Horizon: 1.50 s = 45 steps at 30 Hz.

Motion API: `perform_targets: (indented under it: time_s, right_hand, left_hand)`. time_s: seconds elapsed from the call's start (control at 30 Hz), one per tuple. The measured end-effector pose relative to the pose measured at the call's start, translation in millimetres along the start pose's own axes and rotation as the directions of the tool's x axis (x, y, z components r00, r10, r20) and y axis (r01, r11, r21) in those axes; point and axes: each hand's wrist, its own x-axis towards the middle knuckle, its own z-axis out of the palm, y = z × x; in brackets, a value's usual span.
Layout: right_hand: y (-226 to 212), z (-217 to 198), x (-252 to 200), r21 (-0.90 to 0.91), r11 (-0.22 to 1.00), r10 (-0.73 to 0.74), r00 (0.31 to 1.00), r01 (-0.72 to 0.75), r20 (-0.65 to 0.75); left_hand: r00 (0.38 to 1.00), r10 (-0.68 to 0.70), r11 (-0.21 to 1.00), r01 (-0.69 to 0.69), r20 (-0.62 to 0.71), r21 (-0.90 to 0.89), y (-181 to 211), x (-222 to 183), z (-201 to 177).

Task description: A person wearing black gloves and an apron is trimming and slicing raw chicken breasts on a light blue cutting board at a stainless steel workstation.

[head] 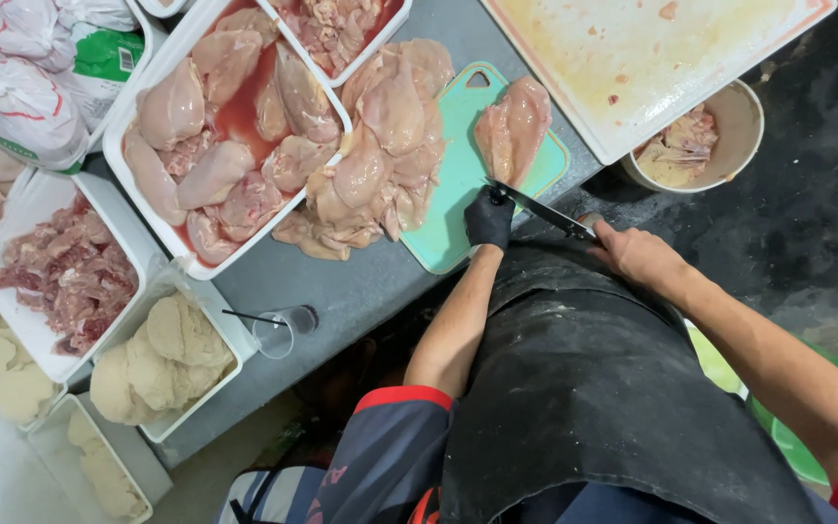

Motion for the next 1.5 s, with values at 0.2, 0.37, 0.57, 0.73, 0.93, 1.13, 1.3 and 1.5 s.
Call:
perform_targets:
  time_s: [0.2, 0.37, 0.57, 0.73, 0.93, 1.13, 1.3, 1.5]
  right_hand:
    - [-11.8, 2.4, 44.5, 0.031, 0.994, -0.1, 0.992, 0.103, -0.08]
    - [-18.0, 18.4, 81.6, 0.03, 0.991, -0.125, 0.986, 0.129, -0.11]
    - [-21.1, 15.8, 58.4, 0.104, 0.986, -0.122, 0.991, 0.128, -0.062]
    - [-5.1, 39.1, 51.6, 0.061, 0.994, -0.087, 0.996, 0.089, -0.028]
    - [8.5, 48.8, 32.5, 0.117, 0.992, -0.041, 0.999, 0.042, -0.008]
    - [17.3, 31.5, -2.7, 0.172, 0.985, -0.008, 1.0, 0.008, 0.0]
    - [35.7, 6.6, -33.6, 0.163, 0.987, -0.018, 0.999, 0.011, 0.037]
    - [78.9, 9.3, -41.6, 0.143, 0.984, -0.114, 0.992, 0.106, 0.053]
  left_hand:
    - [1.0, -0.017, 1.0, 0.017, -0.006, -0.015, -14.0, 11.8, 0.0]
    - [1.0, 0.017, 1.0, -0.017, -0.01, 0.011, -12.0, 12.1, -15.0]
    - [0.994, 0.109, 0.994, -0.109, 0.014, 0.003, -10.1, 5.1, -25.3]
    - [0.982, 0.188, 0.981, -0.188, 0.002, 0.054, -7.6, -2.3, -22.9]
    - [0.994, 0.088, 0.992, -0.094, 0.07, 0.086, -10.5, 3.2, -15.9]
    - [0.991, 0.066, 0.998, -0.065, 0.119, -0.014, 4.1, 1.6, -29.4]
    - [0.983, 0.138, 0.99, -0.141, 0.125, 0.019, 20.5, 1.1, -26.1]
    - [0.924, 0.383, 0.923, -0.383, -0.011, -0.043, 17.9, -5.8, -24.1]
